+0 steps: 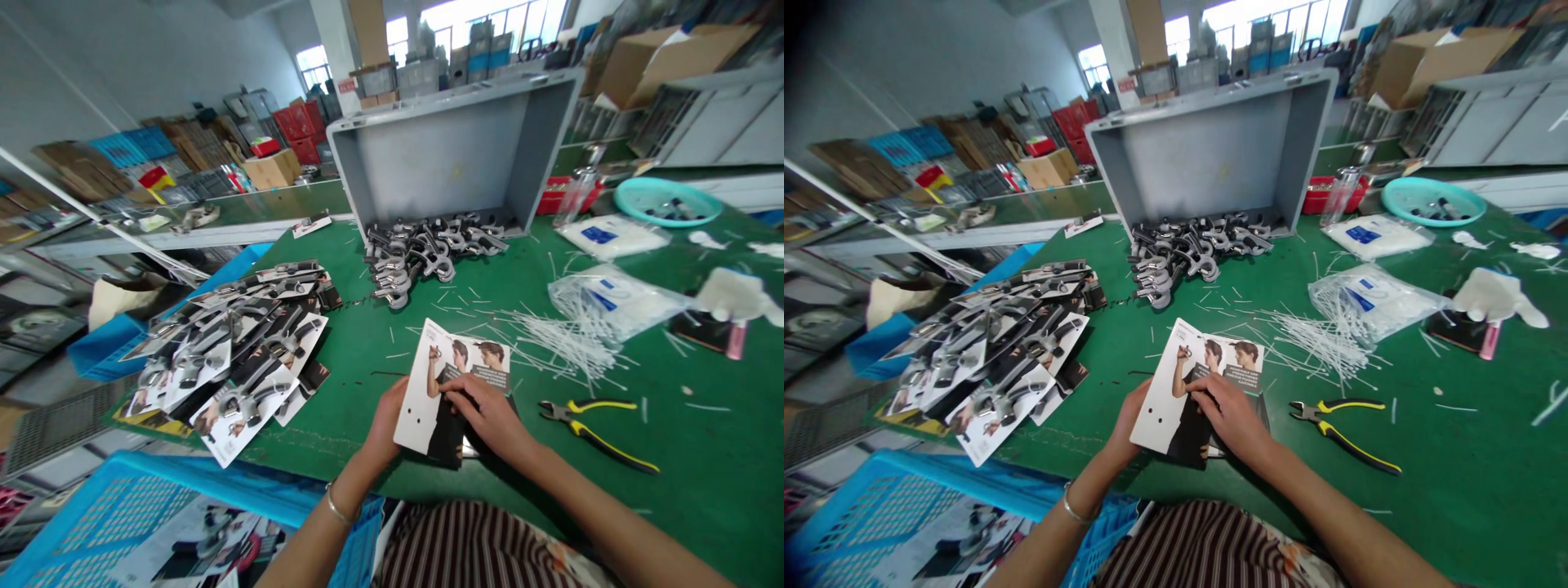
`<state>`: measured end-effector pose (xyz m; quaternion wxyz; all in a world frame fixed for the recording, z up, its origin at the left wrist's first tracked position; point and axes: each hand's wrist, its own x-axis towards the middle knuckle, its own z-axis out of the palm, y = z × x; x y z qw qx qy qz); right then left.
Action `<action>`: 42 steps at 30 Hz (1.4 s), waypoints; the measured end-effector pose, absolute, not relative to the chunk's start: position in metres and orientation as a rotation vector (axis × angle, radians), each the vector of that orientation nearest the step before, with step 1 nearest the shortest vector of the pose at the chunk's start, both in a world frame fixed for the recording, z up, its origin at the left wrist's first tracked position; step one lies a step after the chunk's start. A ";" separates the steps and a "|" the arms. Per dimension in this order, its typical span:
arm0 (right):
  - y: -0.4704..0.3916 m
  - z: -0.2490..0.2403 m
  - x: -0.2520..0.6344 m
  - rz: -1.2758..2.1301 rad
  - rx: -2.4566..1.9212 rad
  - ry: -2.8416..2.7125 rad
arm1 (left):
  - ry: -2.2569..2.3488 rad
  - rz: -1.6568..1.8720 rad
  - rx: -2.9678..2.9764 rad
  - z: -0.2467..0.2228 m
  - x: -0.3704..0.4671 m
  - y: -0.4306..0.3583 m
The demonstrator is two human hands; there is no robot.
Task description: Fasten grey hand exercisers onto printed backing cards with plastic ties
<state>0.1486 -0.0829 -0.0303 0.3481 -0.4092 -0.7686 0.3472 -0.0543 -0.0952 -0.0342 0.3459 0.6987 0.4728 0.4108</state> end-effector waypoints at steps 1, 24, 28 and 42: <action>-0.083 -0.031 0.150 0.897 -1.058 -1.991 | 1.236 1.080 1.810 -0.035 -0.052 -0.095; -0.094 -0.015 0.161 0.815 -1.022 -1.973 | 1.280 0.877 1.290 0.001 -0.037 -0.095; -0.091 -0.007 0.180 0.784 -1.022 -1.858 | 1.258 0.840 1.082 -0.011 -0.042 -0.094; 0.017 -0.055 0.302 0.627 -1.794 -1.854 | 1.132 1.068 0.776 -0.018 -0.031 -0.084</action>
